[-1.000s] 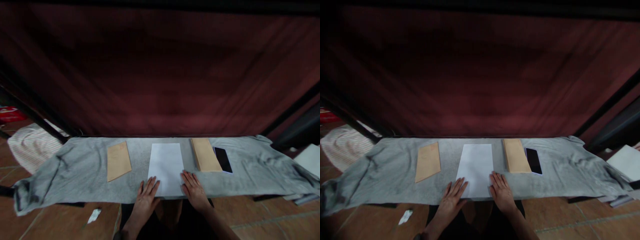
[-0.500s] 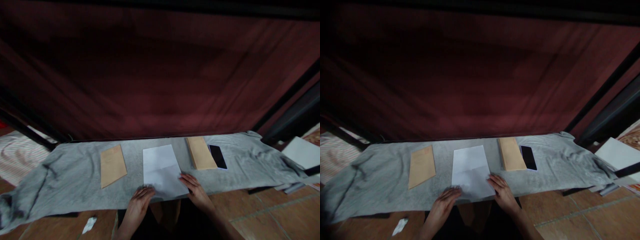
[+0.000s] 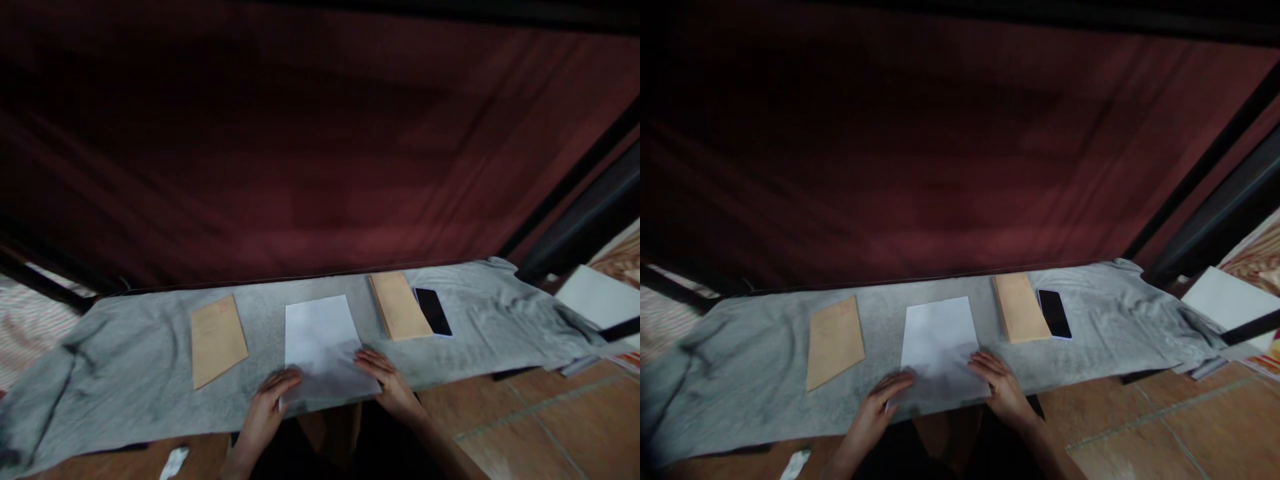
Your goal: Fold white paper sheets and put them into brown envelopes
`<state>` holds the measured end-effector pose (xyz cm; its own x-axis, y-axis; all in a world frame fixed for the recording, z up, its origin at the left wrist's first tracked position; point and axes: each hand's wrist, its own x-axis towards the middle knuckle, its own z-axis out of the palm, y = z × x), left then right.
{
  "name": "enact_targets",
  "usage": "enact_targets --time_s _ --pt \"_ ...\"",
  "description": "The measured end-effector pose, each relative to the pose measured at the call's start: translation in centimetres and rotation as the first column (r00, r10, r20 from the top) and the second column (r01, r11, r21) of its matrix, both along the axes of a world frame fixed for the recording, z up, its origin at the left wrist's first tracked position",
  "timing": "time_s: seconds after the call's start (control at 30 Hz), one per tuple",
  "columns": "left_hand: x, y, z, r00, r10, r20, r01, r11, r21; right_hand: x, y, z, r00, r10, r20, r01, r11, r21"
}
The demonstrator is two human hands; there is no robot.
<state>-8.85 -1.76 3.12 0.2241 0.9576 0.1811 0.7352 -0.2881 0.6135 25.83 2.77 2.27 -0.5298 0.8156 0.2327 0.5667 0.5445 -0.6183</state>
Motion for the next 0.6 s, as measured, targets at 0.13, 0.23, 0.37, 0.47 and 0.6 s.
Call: enact_targets --time_s 0.13,0.23,0.37,0.47,0.6 --pt "0.0 0.4 -0.3 1.0 -0.001 -0.019 0.002 0.999 0.053 -0.3 0.9 0.0 0.997 0.041 0.066 -0.043 0.999 0.025" --pt "-0.2 0.7 -0.7 0.996 -0.016 -0.091 0.025 0.994 0.103 -0.5 1.3 -0.2 0.995 0.018 0.1 -0.021 0.999 0.025" --pt "-0.5 0.8 -1.2 0.971 -0.11 -0.211 0.144 0.978 0.153 -0.6 0.9 0.6 0.983 0.068 0.173 -0.074 0.997 0.023" --pt "-0.9 0.6 -1.1 0.962 -0.166 -0.217 0.211 0.955 0.206 -0.5 0.2 2.0 0.974 0.154 0.166 -0.154 0.988 -0.012" --pt "-1.6 0.0 -0.4 0.978 -0.172 -0.119 0.192 0.965 0.178 -0.8 -0.7 4.0 0.987 0.143 0.069 -0.137 0.987 -0.089"
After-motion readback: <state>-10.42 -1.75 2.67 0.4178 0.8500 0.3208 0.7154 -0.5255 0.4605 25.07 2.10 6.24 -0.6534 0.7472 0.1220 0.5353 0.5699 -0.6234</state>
